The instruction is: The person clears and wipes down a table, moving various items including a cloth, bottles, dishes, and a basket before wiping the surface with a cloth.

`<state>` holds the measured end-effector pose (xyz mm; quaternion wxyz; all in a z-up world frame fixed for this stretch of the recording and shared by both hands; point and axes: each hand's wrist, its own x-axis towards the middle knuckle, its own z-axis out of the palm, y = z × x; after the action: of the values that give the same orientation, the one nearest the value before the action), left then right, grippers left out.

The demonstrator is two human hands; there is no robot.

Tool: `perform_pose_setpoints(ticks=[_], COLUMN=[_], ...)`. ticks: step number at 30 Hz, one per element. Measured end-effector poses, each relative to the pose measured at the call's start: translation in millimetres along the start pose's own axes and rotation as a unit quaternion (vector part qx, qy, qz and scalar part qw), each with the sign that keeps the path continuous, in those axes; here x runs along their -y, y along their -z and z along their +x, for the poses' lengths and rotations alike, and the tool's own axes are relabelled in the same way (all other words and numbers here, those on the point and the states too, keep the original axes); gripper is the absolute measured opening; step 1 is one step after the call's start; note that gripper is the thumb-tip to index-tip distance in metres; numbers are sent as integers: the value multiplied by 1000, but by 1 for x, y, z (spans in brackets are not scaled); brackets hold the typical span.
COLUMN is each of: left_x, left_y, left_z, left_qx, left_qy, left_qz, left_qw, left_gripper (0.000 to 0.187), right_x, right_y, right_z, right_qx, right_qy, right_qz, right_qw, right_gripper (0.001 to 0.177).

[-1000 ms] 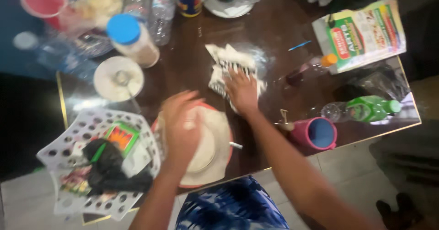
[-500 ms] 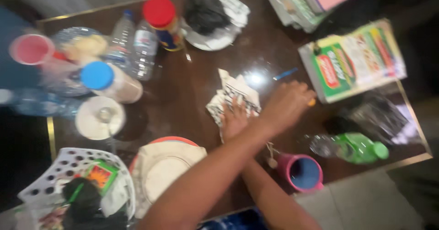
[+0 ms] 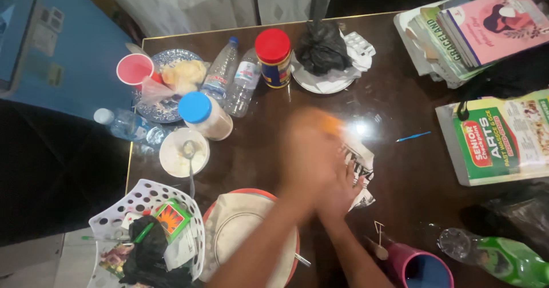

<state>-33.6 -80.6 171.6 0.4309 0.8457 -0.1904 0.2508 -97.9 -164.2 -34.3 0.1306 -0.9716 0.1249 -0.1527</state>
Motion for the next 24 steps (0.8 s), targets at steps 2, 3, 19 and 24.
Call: perform_pose_setpoints(ticks=[2, 3, 19, 24], left_x=[49, 73, 215, 211], left_y=[32, 43, 12, 18], left_z=[26, 37, 57, 56], left_qx=[0, -1, 7, 1], left_qy=[58, 58, 157, 97], left_qz=[40, 83, 271, 305], left_qw=[997, 995, 950, 947], left_gripper=[11, 14, 19, 19], right_x=[-1, 1, 40, 47], right_y=[-3, -6, -40, -25], right_z=[-1, 2, 36, 25], right_qx=[-14, -19, 11, 114], right_qy=[-7, -14, -12, 186], right_qz=[-5, -5, 49, 80], right_qw=[1000, 1000, 999, 973], right_gripper=[40, 41, 42, 48])
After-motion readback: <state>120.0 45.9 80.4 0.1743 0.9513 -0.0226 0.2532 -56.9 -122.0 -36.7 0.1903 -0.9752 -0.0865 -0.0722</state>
